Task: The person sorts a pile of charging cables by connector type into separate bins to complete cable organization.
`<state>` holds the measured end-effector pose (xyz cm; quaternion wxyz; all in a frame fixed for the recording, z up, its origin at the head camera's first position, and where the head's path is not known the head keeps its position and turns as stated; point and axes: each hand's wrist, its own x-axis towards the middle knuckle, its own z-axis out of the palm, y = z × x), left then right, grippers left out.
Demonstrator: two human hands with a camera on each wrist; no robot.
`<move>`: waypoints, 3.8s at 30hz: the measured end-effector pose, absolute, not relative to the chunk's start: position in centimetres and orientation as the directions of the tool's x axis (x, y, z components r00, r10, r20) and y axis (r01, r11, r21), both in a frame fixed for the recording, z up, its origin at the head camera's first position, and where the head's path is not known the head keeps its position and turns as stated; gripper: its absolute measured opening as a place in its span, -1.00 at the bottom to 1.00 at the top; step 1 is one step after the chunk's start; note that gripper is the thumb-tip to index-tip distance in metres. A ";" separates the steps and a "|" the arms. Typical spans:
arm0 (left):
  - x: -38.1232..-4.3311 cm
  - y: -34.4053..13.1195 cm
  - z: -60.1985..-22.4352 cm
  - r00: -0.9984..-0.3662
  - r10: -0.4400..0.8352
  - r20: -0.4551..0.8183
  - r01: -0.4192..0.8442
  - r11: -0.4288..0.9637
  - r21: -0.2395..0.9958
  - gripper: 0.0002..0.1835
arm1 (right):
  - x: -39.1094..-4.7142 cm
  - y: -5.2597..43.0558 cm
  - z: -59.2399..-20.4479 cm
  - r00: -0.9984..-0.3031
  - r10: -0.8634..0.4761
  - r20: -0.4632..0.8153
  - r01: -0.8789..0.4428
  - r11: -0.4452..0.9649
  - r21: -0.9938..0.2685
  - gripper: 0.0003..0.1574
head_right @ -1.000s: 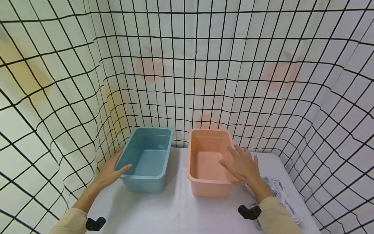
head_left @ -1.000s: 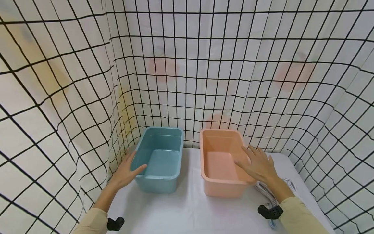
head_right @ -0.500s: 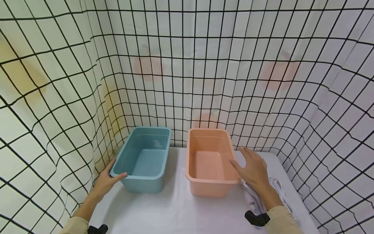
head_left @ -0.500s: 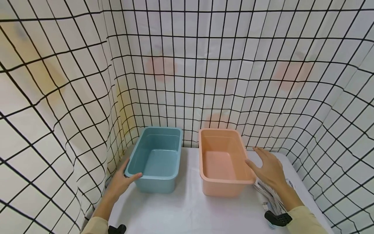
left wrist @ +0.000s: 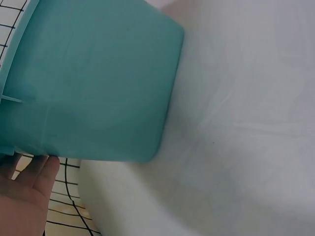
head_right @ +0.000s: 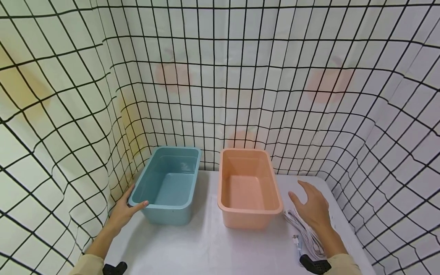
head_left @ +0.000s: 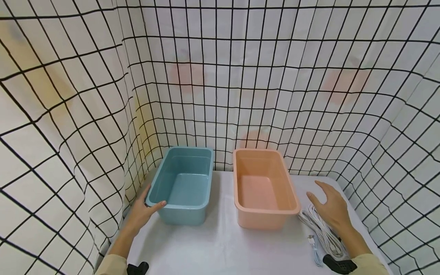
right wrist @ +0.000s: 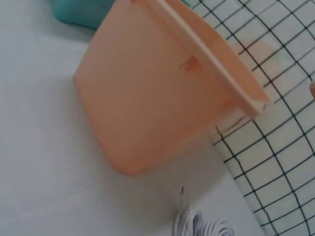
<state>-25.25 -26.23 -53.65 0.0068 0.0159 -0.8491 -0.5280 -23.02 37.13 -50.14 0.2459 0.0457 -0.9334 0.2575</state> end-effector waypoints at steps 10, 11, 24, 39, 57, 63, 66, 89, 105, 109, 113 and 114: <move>-25.3 -26.0 -53.3 -0.999 -0.037 -0.017 -0.031 0.427 0.904 0.16 | -20.6 39.4 -54.6 -0.892 0.126 0.435 -0.137 0.840 -0.525 -0.31; -25.3 -26.0 -53.3 -0.999 -0.037 -0.017 -0.031 0.428 0.903 0.16 | -20.3 39.5 -55.1 -0.895 0.129 0.428 -0.132 0.838 -0.529 -0.31; -25.0 -26.2 -53.4 -0.999 -0.045 -0.031 -0.047 0.413 0.909 0.17 | -15.6 38.5 -62.7 -0.902 0.277 0.332 0.082 0.863 -0.498 -0.32; -24.7 -26.1 -53.5 -0.998 -0.062 -0.010 -0.035 0.418 0.908 0.18 | -15.1 38.2 -67.9 -0.903 0.390 0.182 0.301 0.874 -0.381 -0.37; -25.0 -26.0 -53.9 -0.998 -0.065 0.022 -0.006 0.394 0.919 0.14 | -15.6 38.4 -67.9 -0.842 0.418 0.342 0.258 0.868 -0.425 -0.76; -24.9 -25.9 -54.0 -0.997 -0.071 0.017 -0.013 0.400 0.917 0.15 | -15.6 38.4 -66.8 -0.727 0.382 0.570 0.104 0.882 -0.459 -0.78; -25.0 -26.0 -54.1 -0.998 -0.066 0.020 -0.008 0.402 0.916 0.15 | -15.8 38.7 -66.2 -0.668 0.336 0.664 0.007 0.895 -0.446 -0.77; -24.8 -25.9 -54.0 -0.998 -0.068 -0.016 -0.043 0.402 0.915 0.14 | -19.2 40.5 -55.8 -0.814 0.401 0.420 0.062 0.779 -0.624 -0.68; -24.8 -26.0 -53.7 -0.998 -0.065 -0.006 -0.033 0.425 0.905 0.16 | -24.9 38.2 -51.3 -0.810 0.231 0.539 -0.176 0.782 -0.598 -0.72; -24.7 -26.0 -53.9 -0.998 -0.056 0.004 -0.020 0.421 0.907 0.16 | -26.3 37.2 -50.7 -0.804 0.195 0.562 -0.222 0.778 -0.588 -0.71; -24.6 -26.0 -54.1 -0.998 -0.056 -0.008 -0.031 0.422 0.906 0.17 | -27.7 36.0 -50.1 -0.818 0.161 0.552 -0.253 0.761 -0.597 -0.71; -24.6 -26.0 -54.1 -0.998 -0.056 -0.010 -0.032 0.422 0.906 0.17 | -28.0 35.7 -49.8 -0.822 0.151 0.549 -0.260 0.758 -0.598 -0.71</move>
